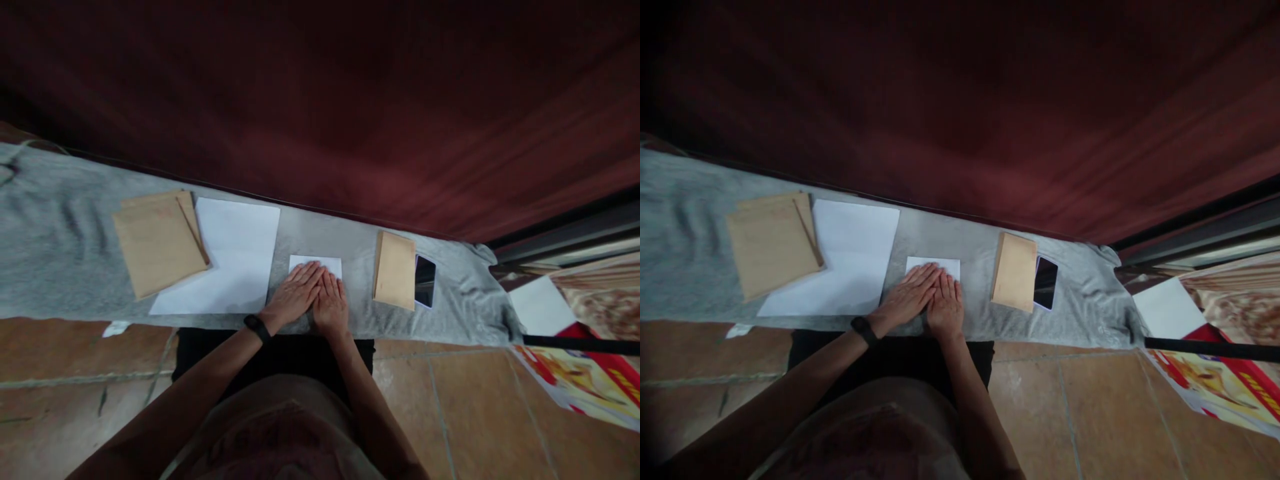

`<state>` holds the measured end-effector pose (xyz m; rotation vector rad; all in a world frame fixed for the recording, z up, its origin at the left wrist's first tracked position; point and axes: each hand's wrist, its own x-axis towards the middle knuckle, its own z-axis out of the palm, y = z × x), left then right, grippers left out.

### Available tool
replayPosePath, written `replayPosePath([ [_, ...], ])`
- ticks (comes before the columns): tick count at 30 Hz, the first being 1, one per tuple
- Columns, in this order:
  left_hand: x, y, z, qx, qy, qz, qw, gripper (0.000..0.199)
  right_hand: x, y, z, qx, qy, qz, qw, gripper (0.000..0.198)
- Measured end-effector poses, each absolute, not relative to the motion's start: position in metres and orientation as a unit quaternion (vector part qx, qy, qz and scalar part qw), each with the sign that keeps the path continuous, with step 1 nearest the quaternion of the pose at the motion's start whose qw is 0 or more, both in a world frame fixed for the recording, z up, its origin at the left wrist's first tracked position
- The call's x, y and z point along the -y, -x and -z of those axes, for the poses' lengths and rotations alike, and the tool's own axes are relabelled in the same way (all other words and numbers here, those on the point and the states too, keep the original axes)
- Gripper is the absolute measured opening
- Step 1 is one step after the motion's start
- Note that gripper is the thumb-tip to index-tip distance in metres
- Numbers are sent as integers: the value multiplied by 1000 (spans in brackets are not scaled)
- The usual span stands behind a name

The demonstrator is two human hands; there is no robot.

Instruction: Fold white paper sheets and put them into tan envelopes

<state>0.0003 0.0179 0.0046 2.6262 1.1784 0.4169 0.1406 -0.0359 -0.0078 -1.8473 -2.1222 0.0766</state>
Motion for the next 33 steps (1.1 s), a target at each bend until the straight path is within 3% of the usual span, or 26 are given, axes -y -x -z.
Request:
replayPosePath([
  [8,-16,1,-4,-412,-893,-152,101,61,35,-150,4,723,656,-83,202,57],
  [17,-15,-2,-1,-409,-896,-152,80,55,13,-153,-9,690,658,-131,273,47],
  [21,-16,-1,2,-395,-903,-149,76,58,1,-144,-10,741,605,-151,249,50],
  [33,-16,2,-3,-418,-891,-153,85,58,6,-151,-1,742,641,-61,187,52],
])
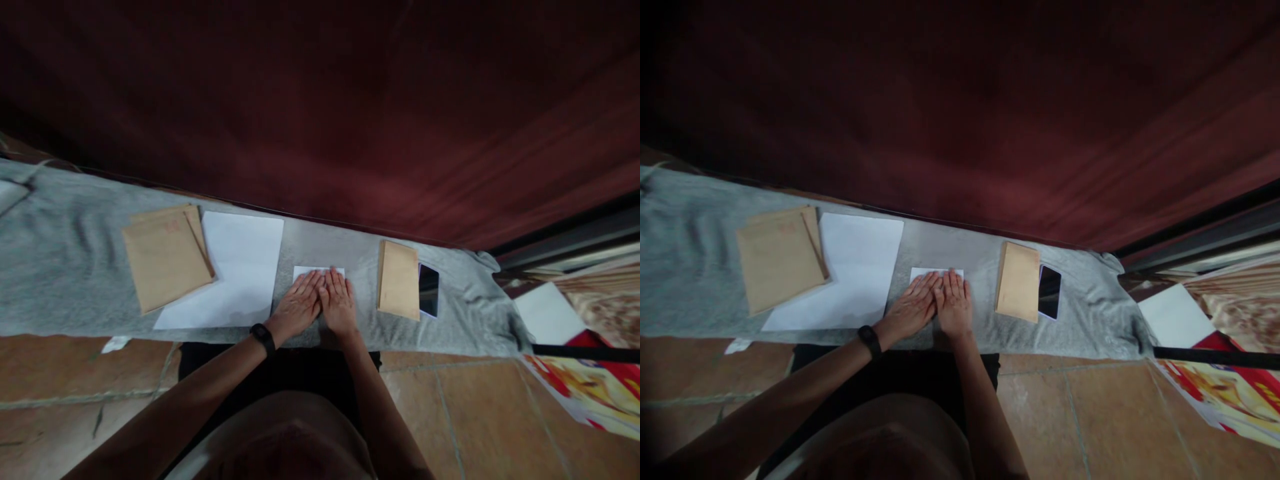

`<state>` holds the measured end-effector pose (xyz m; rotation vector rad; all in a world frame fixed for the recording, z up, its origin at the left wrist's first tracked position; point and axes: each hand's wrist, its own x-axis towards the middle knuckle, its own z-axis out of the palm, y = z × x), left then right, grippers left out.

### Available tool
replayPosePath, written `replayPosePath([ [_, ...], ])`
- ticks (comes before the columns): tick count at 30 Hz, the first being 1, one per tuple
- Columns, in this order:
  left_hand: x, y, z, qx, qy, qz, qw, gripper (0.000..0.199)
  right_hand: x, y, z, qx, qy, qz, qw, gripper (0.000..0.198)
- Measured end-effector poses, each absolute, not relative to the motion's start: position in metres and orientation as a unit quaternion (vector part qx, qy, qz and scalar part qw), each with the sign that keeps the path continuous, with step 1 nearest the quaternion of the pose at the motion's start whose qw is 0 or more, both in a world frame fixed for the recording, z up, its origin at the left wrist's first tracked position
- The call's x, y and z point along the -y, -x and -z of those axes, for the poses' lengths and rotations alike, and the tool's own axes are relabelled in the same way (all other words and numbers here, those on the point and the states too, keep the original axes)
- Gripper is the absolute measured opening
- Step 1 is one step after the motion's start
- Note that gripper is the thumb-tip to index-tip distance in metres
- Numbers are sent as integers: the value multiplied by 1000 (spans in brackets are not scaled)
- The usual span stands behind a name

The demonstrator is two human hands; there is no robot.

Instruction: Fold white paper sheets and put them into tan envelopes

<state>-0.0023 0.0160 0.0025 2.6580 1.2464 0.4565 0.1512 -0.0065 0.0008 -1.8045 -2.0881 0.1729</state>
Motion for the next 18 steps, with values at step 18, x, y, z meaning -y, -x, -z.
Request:
replayPosePath([
  [18,-2,10,10,-559,-794,-228,71,68,20,-175,9,688,694,-14,211,58],
])
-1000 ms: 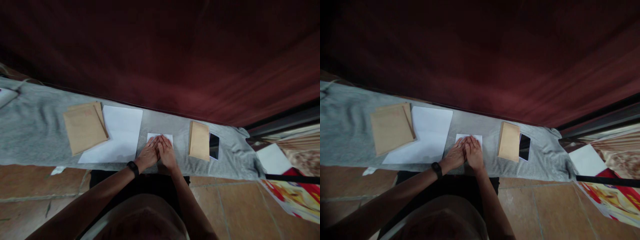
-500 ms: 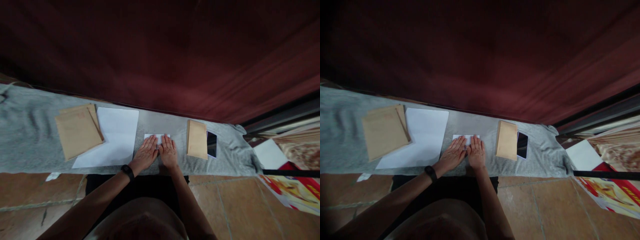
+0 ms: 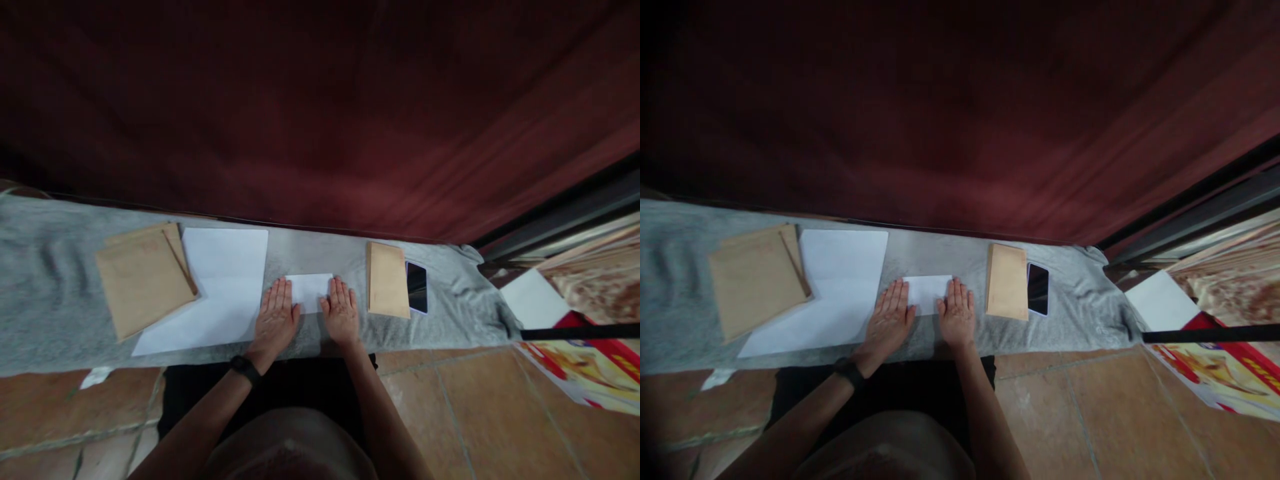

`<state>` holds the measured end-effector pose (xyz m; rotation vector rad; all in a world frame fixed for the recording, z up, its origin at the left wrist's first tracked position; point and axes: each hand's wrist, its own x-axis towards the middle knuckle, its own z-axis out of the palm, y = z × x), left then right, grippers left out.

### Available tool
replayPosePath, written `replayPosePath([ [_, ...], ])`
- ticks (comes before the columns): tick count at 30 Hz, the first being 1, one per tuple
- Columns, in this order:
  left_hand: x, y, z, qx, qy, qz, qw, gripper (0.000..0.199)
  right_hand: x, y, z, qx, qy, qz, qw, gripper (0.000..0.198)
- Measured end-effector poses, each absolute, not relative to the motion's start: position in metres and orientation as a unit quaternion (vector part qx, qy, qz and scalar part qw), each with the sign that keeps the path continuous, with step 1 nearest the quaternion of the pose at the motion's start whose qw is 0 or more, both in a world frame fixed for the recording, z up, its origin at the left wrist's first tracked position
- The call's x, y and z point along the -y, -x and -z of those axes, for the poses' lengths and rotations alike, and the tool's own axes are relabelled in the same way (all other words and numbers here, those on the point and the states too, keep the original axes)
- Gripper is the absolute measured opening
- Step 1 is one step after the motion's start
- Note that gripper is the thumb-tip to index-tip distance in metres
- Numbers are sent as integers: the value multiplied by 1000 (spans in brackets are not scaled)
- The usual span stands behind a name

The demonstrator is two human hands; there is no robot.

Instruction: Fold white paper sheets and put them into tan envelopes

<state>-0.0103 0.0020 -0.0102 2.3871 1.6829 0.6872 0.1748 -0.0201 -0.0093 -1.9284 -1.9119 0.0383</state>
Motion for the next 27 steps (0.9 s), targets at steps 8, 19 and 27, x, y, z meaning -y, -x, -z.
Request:
replayPosePath([
  [8,-1,11,11,-557,-796,-232,48,69,27,-184,10,678,701,-9,224,53],
  [19,-3,10,10,-524,-826,-202,40,61,19,-138,-3,742,624,-70,233,50],
  [27,-3,9,6,-534,-830,-162,22,59,18,-135,2,729,658,-35,185,54],
])
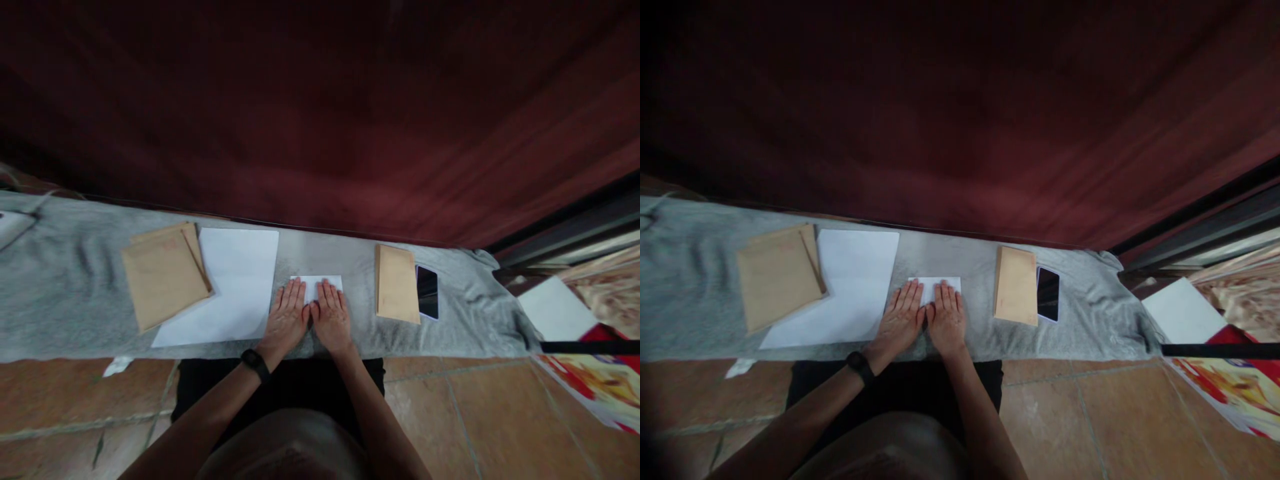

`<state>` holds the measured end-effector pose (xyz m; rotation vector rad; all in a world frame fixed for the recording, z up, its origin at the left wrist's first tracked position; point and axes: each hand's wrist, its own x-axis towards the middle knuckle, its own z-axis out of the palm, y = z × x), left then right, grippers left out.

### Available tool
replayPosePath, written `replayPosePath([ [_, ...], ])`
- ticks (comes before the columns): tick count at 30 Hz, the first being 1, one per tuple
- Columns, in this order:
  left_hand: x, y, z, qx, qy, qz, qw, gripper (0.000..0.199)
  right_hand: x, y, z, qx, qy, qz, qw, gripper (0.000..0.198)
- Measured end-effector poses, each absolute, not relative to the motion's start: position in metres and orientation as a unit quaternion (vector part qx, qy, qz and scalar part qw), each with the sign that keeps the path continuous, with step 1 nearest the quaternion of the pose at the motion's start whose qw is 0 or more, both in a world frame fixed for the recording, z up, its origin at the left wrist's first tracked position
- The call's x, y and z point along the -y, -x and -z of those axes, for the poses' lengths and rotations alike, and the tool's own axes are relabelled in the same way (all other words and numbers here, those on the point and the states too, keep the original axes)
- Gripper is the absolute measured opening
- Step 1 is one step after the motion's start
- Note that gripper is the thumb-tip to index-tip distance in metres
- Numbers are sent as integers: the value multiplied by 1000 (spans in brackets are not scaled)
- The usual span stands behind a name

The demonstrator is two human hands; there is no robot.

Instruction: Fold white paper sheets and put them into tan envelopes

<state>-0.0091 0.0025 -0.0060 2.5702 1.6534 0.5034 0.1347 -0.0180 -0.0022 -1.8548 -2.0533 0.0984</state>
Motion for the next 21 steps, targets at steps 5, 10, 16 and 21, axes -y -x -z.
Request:
replayPosePath([
  [5,-2,10,4,-536,-829,-157,18,59,20,-139,4,718,673,-19,177,55],
  [10,-2,11,5,-531,-832,-160,19,62,24,-146,8,708,682,-5,181,57],
  [16,-1,12,3,-527,-832,-173,27,65,28,-155,13,698,689,22,194,58],
  [21,-1,10,1,-521,-836,-167,32,62,31,-160,16,693,693,35,198,57],
])
